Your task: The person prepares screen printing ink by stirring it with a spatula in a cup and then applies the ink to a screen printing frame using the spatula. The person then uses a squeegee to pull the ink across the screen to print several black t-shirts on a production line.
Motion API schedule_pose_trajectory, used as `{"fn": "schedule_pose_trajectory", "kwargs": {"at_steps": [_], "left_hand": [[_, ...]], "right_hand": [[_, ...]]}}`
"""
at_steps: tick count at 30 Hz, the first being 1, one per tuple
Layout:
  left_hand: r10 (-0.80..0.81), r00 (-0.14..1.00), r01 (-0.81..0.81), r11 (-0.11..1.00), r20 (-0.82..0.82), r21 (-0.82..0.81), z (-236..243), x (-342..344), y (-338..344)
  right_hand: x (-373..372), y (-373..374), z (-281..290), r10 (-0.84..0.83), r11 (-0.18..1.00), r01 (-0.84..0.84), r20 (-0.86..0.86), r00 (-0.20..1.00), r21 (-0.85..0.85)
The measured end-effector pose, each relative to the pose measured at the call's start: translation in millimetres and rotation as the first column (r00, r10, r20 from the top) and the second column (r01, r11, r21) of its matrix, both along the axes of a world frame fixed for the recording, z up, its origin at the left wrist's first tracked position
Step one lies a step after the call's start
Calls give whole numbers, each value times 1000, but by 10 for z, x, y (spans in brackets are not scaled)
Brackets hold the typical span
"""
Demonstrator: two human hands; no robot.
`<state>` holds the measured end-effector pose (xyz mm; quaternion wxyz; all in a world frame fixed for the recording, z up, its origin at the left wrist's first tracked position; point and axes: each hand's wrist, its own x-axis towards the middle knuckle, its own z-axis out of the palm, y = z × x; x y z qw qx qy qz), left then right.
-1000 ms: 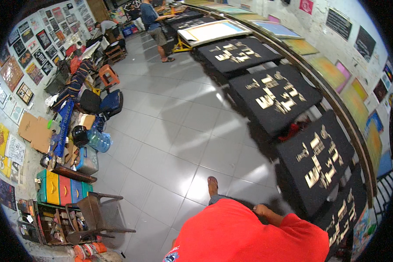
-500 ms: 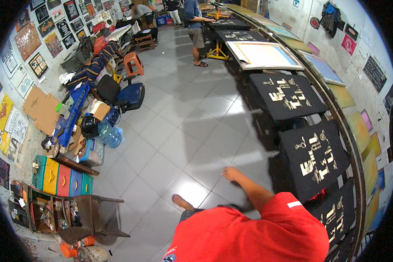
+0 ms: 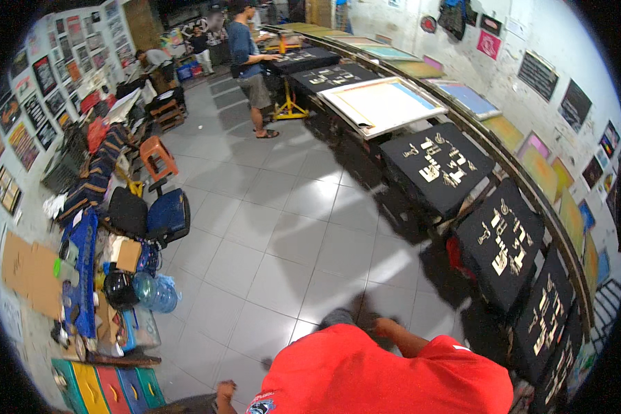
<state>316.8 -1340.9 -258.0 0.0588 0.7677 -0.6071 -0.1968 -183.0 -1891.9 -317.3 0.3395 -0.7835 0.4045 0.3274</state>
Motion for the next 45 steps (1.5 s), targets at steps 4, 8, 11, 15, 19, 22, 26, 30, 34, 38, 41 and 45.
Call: {"fn": "schedule_pose_trajectory", "kwargs": {"at_steps": [4,8,11,15,19,22,26,30,34,38,41,45], "left_hand": [[780,229,-897,401,-582,184,590,1676,-623],[694,168,-922,362,-700,137,560,2185,-1720],[637,554,-699,706,-536,117,494,2332,-2454],[539,577,-528,819,-613,223,400,2097,-3309],[717,435,-553,690,-545,466,210,2182,-3547],[727,468,-492,686,-502,536,168,2337,-4012],[715,500,-457,697,-488,552,112,2728,-4774],[693,530,-427,716,-488,552,18,3228,-5465],[612,620,-332,771,-491,543,-174,3816,-6137],[255,861,-40,897,-440,441,-453,4880,-6897],[-358,906,413,866,-225,284,-504,5772,-7934],[-258,952,261,965,-164,-2,-59,6581,-9858]], "right_hand": [[111,445,590,-42,998,39,-66,997,-58],[122,541,255,-13,1000,14,-69,998,14],[747,301,58,-60,997,57,57,997,53],[1453,-572,-402,171,985,-173,194,966,-8],[2989,-1550,912,-228,967,255,421,878,-9],[3483,-2324,1212,-242,944,315,444,863,-99],[3939,-2887,1996,-357,894,448,549,755,-34],[4110,-3107,2262,-383,880,474,537,752,-36],[4298,-3170,2160,-424,851,517,464,777,-89],[4724,-3358,2183,-615,696,718,514,598,-2],[5002,-3553,2294,-713,372,921,671,204,115],[5072,-4054,2534,-603,-8,988,787,-127,154]]}}
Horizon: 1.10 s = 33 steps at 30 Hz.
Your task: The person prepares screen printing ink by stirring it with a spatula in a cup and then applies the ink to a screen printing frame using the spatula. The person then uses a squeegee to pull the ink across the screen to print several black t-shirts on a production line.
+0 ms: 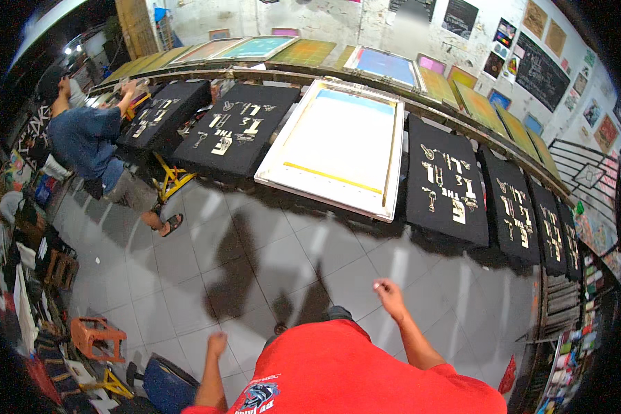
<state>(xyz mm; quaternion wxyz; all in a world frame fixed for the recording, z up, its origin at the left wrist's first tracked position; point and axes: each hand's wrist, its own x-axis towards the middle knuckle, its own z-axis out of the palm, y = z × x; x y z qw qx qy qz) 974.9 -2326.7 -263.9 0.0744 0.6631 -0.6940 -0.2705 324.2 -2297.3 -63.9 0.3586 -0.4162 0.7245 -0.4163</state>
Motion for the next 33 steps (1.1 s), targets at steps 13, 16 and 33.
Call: {"fn": "schedule_pose_trajectory", "kwargs": {"at_steps": [13,16,33], "left_hand": [[-121,763,50,990,-635,-129,2741,-2670,-4212],[-162,776,104,986,-610,-131,2794,-2969,-4539],[-71,891,103,994,-449,47,2342,-3826,-5528]], "right_hand": [[-801,-1881,857,-522,833,499,-41,852,-240],[-1054,-2190,634,-528,844,503,-117,841,-186],[-1002,-2832,743,-635,752,657,-327,700,-52]]}}
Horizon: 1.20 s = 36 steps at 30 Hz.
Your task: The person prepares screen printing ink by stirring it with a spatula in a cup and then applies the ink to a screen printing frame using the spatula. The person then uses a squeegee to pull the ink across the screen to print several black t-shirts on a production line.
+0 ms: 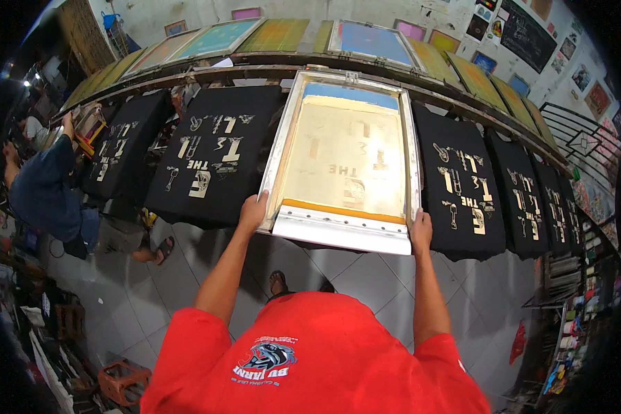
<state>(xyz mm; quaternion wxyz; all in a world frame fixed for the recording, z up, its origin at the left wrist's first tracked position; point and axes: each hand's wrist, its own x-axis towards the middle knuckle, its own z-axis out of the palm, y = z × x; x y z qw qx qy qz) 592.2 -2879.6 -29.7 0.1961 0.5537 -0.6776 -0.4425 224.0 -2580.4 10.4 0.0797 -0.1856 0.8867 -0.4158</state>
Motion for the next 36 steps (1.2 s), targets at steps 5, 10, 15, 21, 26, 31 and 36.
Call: {"fn": "schedule_pose_trajectory", "kwargs": {"at_steps": [5,10,15,21,26,31,36], "left_hand": [[-3,997,10,996,78,-92,488,38,274],[-68,996,66,996,-49,-58,886,-59,968],[-233,945,209,970,-228,-126,1078,-497,1590],[-420,870,414,907,-259,-79,1267,-871,1981],[-447,865,439,894,-228,-91,1214,-965,2148],[-379,892,382,923,-247,-36,1108,-888,2138],[-268,945,264,963,-188,-44,973,-682,1840]], "right_hand": [[-114,319,-106,-52,990,48,-27,998,-135],[-238,1341,143,16,987,-13,20,1000,-162],[-108,2477,522,-202,959,183,-69,977,-216],[41,3718,429,-384,896,368,-15,923,-248],[296,3802,500,-492,863,477,-69,868,-163],[190,3704,420,-417,904,400,-105,903,-151],[17,2857,455,-299,929,288,-13,954,-231]]}}
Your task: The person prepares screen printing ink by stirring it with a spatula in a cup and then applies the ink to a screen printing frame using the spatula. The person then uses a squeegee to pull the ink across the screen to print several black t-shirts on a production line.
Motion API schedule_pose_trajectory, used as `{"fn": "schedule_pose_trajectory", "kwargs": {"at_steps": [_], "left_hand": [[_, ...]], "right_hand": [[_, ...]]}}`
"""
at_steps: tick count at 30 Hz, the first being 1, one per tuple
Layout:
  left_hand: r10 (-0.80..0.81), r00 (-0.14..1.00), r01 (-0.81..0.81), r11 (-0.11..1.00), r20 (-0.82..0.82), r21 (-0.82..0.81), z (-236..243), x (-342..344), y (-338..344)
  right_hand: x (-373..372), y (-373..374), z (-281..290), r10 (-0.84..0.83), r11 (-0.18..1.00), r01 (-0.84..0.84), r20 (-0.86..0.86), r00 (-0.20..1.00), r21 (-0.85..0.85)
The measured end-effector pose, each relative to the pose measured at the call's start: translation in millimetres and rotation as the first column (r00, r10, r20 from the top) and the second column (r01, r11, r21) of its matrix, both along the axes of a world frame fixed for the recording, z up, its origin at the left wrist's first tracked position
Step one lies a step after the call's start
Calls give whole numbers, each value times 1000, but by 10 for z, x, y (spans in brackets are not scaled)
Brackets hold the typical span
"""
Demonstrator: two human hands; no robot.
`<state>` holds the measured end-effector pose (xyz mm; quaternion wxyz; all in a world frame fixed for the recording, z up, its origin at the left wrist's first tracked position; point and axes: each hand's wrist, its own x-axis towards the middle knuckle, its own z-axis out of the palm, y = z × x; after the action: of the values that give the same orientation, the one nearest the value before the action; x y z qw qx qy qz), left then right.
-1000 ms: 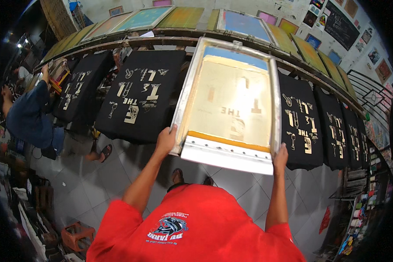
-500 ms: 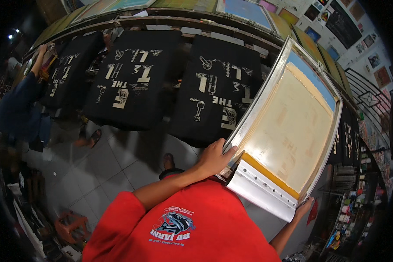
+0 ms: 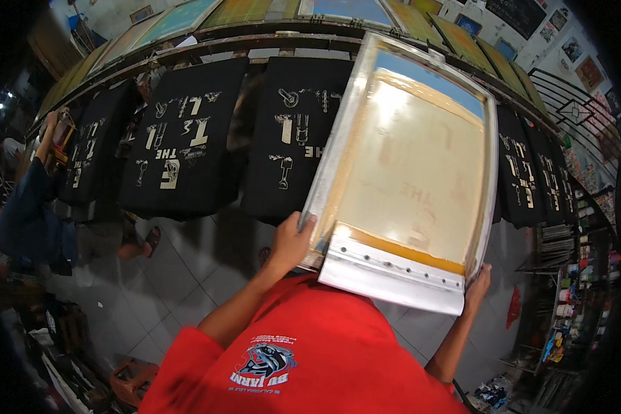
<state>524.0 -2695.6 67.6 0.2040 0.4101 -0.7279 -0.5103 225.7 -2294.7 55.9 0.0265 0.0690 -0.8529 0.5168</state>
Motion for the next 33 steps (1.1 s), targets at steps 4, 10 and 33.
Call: {"fn": "schedule_pose_trajectory", "kwargs": {"at_steps": [4,10,33], "left_hand": [[118,992,-115,992,47,-56,-68,362,-264],[314,946,-306,947,77,-96,-380,910,-574],[280,957,-279,960,80,-20,-819,1006,-1486]], "right_hand": [[-2,-782,58,166,984,-164,-19,986,67],[86,-1604,-164,237,971,-238,124,964,-3],[119,-2548,-294,262,952,-278,128,957,130]]}}
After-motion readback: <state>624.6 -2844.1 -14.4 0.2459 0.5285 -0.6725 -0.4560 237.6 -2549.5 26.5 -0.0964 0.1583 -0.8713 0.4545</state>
